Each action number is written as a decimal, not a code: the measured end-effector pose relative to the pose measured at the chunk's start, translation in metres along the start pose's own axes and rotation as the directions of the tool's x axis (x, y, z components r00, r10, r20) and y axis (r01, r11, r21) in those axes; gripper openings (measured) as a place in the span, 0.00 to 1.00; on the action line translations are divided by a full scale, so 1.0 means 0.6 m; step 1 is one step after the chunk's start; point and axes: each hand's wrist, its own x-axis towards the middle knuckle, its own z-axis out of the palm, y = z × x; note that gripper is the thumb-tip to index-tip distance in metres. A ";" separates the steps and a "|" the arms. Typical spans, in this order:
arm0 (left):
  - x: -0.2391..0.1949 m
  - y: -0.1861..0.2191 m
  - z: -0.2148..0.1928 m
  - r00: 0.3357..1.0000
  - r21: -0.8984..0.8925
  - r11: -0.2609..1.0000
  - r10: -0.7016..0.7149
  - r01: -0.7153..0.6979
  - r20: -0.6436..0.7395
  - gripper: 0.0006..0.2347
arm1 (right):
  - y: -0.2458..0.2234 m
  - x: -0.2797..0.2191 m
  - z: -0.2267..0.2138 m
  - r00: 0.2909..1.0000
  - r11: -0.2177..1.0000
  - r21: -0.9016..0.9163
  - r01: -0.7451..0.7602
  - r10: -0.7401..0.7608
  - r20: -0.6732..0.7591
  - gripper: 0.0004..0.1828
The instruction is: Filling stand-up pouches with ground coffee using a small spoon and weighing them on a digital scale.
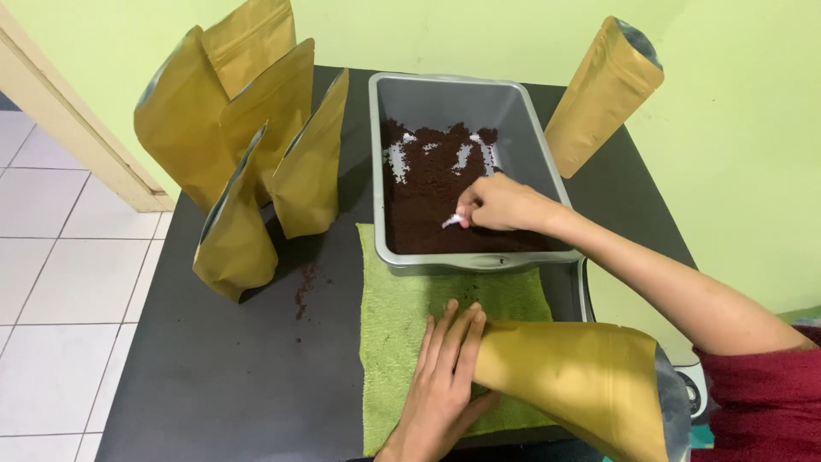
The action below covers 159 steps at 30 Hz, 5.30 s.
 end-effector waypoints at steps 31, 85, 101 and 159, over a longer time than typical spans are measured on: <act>-0.005 -0.013 0.017 0.999 0.008 0.999 0.035 -0.035 -0.041 0.40 | 0.020 0.078 -0.023 0.883 0.760 -0.620 0.198 -0.412 -0.223 0.14; -0.012 -0.034 -0.005 0.963 0.012 0.977 -0.209 0.214 -0.168 0.49 | 0.153 0.074 -0.001 0.623 0.703 -0.700 -0.123 -0.494 -0.606 0.18; -0.004 -0.028 -0.026 1.000 0.047 0.999 0.017 -0.016 -0.008 0.40 | 0.076 0.153 -0.040 0.741 0.739 -0.328 0.589 -0.655 -0.146 0.11; -0.008 -0.033 -0.014 0.997 0.173 0.985 0.008 0.006 -0.079 0.39 | 0.141 0.150 -0.035 0.925 0.671 -0.715 -0.196 -0.116 -0.362 0.07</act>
